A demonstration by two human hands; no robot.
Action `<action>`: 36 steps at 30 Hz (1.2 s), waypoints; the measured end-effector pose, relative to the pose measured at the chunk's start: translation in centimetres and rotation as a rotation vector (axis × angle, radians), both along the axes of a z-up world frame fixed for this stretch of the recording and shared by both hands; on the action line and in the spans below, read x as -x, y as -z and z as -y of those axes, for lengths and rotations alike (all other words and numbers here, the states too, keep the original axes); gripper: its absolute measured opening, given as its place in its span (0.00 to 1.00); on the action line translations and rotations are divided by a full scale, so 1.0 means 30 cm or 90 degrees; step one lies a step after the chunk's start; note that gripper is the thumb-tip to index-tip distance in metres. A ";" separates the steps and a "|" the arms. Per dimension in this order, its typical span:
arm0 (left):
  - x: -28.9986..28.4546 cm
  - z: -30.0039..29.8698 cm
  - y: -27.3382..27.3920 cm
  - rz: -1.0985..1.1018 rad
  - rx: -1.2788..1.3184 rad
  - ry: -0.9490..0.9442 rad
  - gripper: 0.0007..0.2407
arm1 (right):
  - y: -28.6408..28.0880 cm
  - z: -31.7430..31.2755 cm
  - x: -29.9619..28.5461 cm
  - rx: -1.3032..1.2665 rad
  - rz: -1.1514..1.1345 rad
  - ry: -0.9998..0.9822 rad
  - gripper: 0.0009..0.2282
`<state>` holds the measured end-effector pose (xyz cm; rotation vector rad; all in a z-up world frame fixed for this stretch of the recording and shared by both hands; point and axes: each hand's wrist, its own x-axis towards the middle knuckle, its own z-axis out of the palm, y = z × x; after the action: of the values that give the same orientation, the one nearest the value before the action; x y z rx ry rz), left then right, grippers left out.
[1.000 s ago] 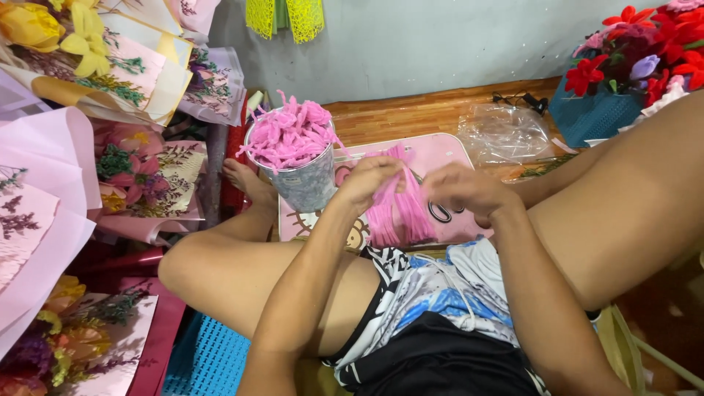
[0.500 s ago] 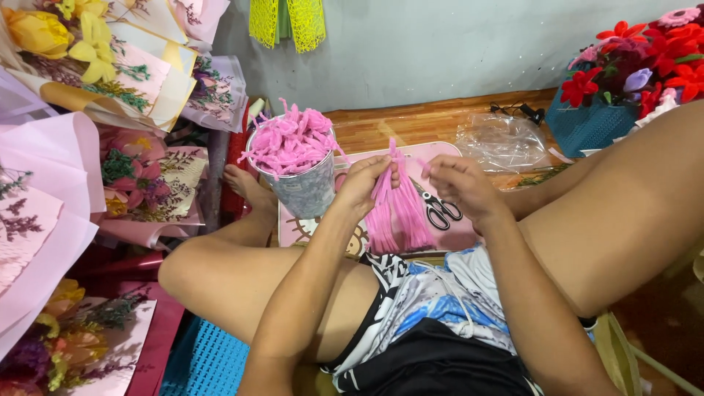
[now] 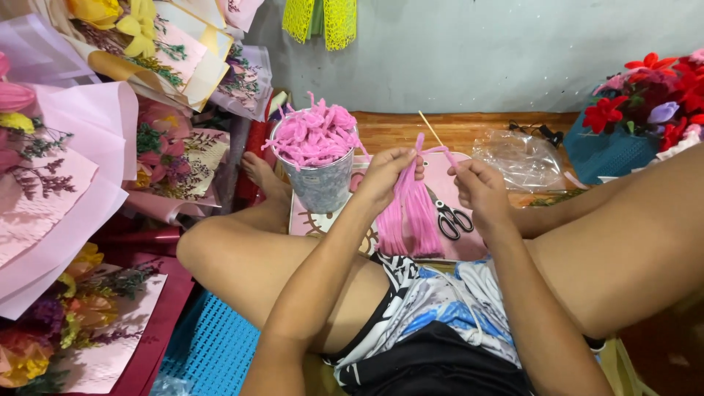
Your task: The person wraps pink yarn around a thin wooden stick, repeatedly winding the yarn and placing the finished bundle on a pink tray. The person handles the yarn and stick by hand while seated on the floor.
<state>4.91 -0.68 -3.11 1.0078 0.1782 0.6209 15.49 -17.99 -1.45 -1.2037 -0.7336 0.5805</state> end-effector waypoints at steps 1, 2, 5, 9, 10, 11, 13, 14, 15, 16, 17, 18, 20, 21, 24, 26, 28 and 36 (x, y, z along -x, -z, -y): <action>0.011 0.015 0.001 0.005 0.000 -0.002 0.07 | -0.006 0.008 -0.002 0.000 0.005 -0.002 0.07; 0.021 0.029 0.002 0.002 0.039 0.037 0.07 | -0.012 0.016 -0.003 -0.015 -0.008 -0.062 0.07; 0.029 0.004 0.041 -0.018 -0.004 0.222 0.04 | -0.065 0.073 0.036 0.050 0.017 -0.217 0.06; 0.157 0.051 -0.109 -0.076 -0.375 0.592 0.02 | -0.167 0.139 0.067 0.427 0.218 -0.470 0.06; 0.142 0.041 -0.059 -0.077 -0.368 0.591 0.02 | -0.178 0.140 0.085 0.431 0.213 -0.474 0.06; 0.119 0.026 -0.017 -0.124 -0.433 0.567 0.03 | -0.196 0.135 0.096 0.496 0.271 -0.421 0.07; 0.091 0.006 0.022 -0.173 -0.493 0.542 0.03 | -0.159 0.106 0.068 0.560 0.326 -0.369 0.08; 0.086 0.002 0.019 -0.185 -0.514 0.371 0.04 | -0.103 0.081 0.031 0.591 0.386 -0.232 0.10; 0.080 -0.006 0.013 -0.196 -0.532 0.202 0.05 | -0.045 0.055 -0.003 0.613 0.441 -0.089 0.15; 0.056 -0.016 0.029 -0.200 -0.533 0.206 0.05 | -0.028 0.031 0.002 0.612 0.436 -0.090 0.15; 0.027 -0.021 0.045 -0.206 -0.445 0.021 0.04 | -0.011 0.014 0.006 0.503 0.353 0.039 0.11; -0.001 -0.025 0.060 -0.206 -0.353 -0.161 0.04 | 0.005 -0.002 0.010 0.393 0.268 0.165 0.08; -0.031 0.013 0.071 -0.131 -0.199 -0.155 0.06 | 0.034 -0.023 0.036 0.273 0.175 0.168 0.07; -0.047 0.029 0.072 -0.057 -0.042 -0.152 0.08 | 0.043 -0.037 0.045 0.152 0.089 0.163 0.07; -0.046 0.076 0.083 0.000 0.140 -0.064 0.07 | 0.043 -0.044 0.076 0.061 -0.112 0.045 0.07; -0.055 0.064 0.087 0.029 0.171 -0.038 0.08 | 0.033 -0.036 0.075 0.029 -0.139 -0.003 0.07; -0.052 0.051 0.091 0.055 0.200 -0.014 0.09 | 0.038 -0.033 0.075 -0.004 -0.169 -0.053 0.07; 0.120 0.048 -0.053 0.105 0.024 0.435 0.05 | 0.058 0.035 -0.008 -0.011 -0.068 -0.360 0.09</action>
<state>1.30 -2.13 -1.52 0.9035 -0.2931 0.0720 15.74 -19.04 -3.17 -0.9344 -0.9911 1.0923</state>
